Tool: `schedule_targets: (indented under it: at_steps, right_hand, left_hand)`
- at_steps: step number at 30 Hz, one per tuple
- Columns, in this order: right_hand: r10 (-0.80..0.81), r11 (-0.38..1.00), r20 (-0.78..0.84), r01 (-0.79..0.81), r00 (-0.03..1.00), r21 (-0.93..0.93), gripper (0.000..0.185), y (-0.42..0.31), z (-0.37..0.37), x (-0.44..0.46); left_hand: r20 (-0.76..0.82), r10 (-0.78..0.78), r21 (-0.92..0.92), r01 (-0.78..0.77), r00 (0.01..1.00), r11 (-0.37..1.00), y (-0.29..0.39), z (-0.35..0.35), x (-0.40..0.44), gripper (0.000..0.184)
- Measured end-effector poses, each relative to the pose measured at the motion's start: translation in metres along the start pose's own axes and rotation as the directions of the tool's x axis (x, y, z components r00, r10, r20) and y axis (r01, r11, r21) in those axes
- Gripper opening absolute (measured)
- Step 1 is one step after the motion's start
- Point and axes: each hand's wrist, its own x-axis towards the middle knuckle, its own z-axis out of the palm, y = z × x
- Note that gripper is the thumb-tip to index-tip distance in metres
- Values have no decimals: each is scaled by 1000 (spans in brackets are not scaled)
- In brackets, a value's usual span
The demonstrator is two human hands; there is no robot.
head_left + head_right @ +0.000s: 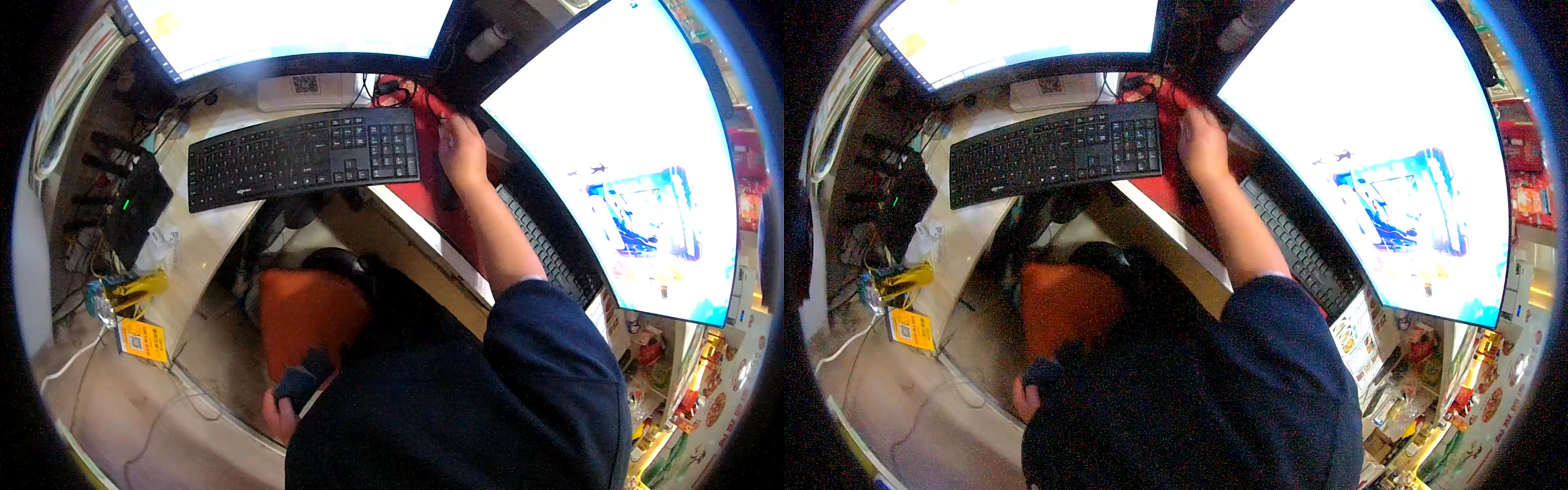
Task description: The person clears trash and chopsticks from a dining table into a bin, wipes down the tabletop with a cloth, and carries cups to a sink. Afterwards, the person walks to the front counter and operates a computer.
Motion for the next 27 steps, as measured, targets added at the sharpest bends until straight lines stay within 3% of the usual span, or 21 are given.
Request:
schedule_targets:
  at_steps: [1,3,5,6,8,10,12,14,16,17,18,19,21,23,24,25,27]
  right_hand:
    - [-9,1000,-1,9,1000,0,23,-2,-10,-9]
    - [214,977,45,-213,976,-32,24,-16,-40,-21]
    - [566,786,220,-439,795,-434,30,-25,-61,-16]
    - [588,774,323,-400,742,-491,35,-15,-68,-15]
    - [605,728,410,-266,682,-632,38,25,-62,-27]
    - [568,745,370,-270,735,-610,36,41,-59,-27]
    - [500,781,374,-221,781,-584,37,37,-57,-25]
    - [439,809,360,-188,823,-557,36,31,-50,-30]
    - [120,866,179,-15,976,-499,29,12,-44,-34]
    - [106,909,237,3,966,-417,21,-13,-42,-34]
    - [-165,922,249,239,954,-305,20,-27,-36,-34]
    - [-424,864,226,467,877,-187,20,-44,-28,-32]
    - [-424,903,225,393,877,172,22,-112,-5,-30]
    - [-554,803,244,435,796,407,18,-162,34,-28]
    - [-535,809,337,354,775,470,11,-198,44,-31]
    - [-664,718,325,454,673,527,17,-216,68,-31]
    - [-554,828,633,281,540,485,43,-288,86,-34]
  left_hand:
    - [-3,0,-8,0,1000,1000,6,4,-1,35]
    - [-118,18,41,-14,993,999,32,12,-8,29]
    - [-77,33,89,-26,996,996,47,10,-8,27]
    - [-36,43,152,-37,998,988,53,8,-12,25]
    - [3,14,15,-14,1000,1000,57,7,-19,22]
    - [8,169,-27,-169,986,985,36,13,-13,20]
    - [-32,206,-18,-207,978,978,17,19,-6,20]
    - [-39,101,-98,-105,994,990,39,10,-8,20]
    - [-14,26,-187,-28,1000,982,41,9,-13,21]
    - [-54,46,-174,-55,997,983,35,10,-14,21]
    - [-87,67,-160,-80,994,984,27,12,-15,22]
    - [-100,62,-170,-79,993,982,20,12,-17,22]
    - [-124,53,-166,-73,991,983,8,12,-21,23]
    - [-176,42,-182,-75,983,980,6,14,-25,24]
    - [-221,33,-185,-75,975,980,6,14,-28,25]
    - [-237,36,-186,-82,971,979,4,13,-31,25]
    - [-244,-46,-141,12,969,990,-4,12,-40,27]
